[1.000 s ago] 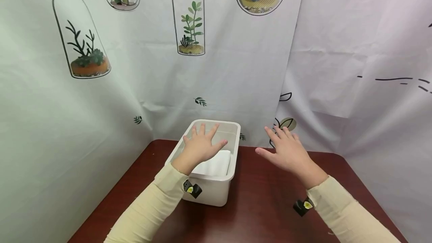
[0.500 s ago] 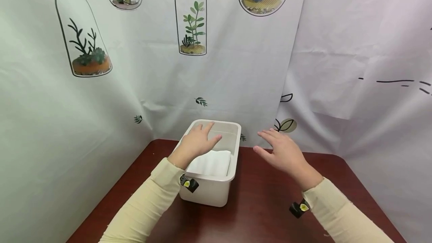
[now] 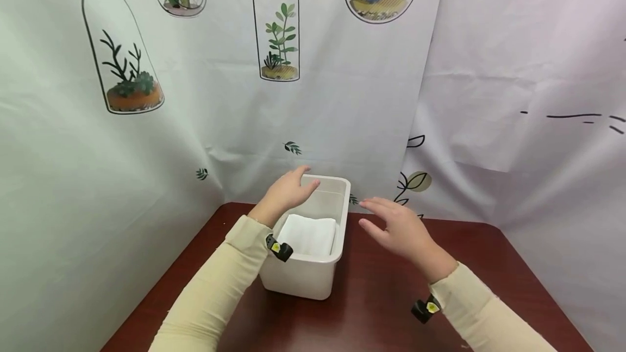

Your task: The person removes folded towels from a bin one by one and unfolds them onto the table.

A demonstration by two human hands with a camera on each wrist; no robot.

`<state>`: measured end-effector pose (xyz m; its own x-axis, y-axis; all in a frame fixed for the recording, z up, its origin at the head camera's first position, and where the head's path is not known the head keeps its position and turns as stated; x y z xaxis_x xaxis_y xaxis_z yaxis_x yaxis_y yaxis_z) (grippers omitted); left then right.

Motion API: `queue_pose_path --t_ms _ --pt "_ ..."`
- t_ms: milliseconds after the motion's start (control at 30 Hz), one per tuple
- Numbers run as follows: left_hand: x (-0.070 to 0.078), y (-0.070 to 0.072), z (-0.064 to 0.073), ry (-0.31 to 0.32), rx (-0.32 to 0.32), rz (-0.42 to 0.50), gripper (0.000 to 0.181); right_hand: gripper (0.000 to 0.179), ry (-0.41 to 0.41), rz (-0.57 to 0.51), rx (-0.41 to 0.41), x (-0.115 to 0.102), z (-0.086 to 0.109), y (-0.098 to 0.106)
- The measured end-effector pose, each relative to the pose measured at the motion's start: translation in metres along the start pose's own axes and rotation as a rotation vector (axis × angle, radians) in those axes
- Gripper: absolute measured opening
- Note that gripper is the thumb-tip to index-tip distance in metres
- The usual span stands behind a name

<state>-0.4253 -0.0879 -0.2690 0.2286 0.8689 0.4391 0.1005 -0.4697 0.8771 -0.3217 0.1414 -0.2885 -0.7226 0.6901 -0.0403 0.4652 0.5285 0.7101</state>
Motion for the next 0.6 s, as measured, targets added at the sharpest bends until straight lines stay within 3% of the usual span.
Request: queue_pose_path --t_ms 233,400,600 --pt "-0.003 -0.003 -0.014 0.033 -0.05 0.081 0.063 0.033 0.167 -0.046 0.114 -0.016 0.003 -0.009" --pt "-0.006 -0.003 -0.024 0.064 -0.032 0.152 0.058 0.035 0.274 -0.077 0.138 -0.03 0.006 -0.019" --pt "-0.019 -0.01 -0.038 0.125 -0.035 0.341 0.053 0.025 0.387 -0.155 0.136 -0.047 0.011 -0.031"
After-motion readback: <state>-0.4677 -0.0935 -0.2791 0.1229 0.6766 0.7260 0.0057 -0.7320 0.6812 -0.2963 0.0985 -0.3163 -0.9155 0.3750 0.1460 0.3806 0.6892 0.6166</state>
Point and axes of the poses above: each hand's wrist, its own z-axis away from the middle knuckle, its own y-axis out of the back of the hand, x = y × z, the point moved 7 cm from there along -z, towards the middle knuckle, and after that the axes turned 5 degrees about y, right-handed, at the moved point
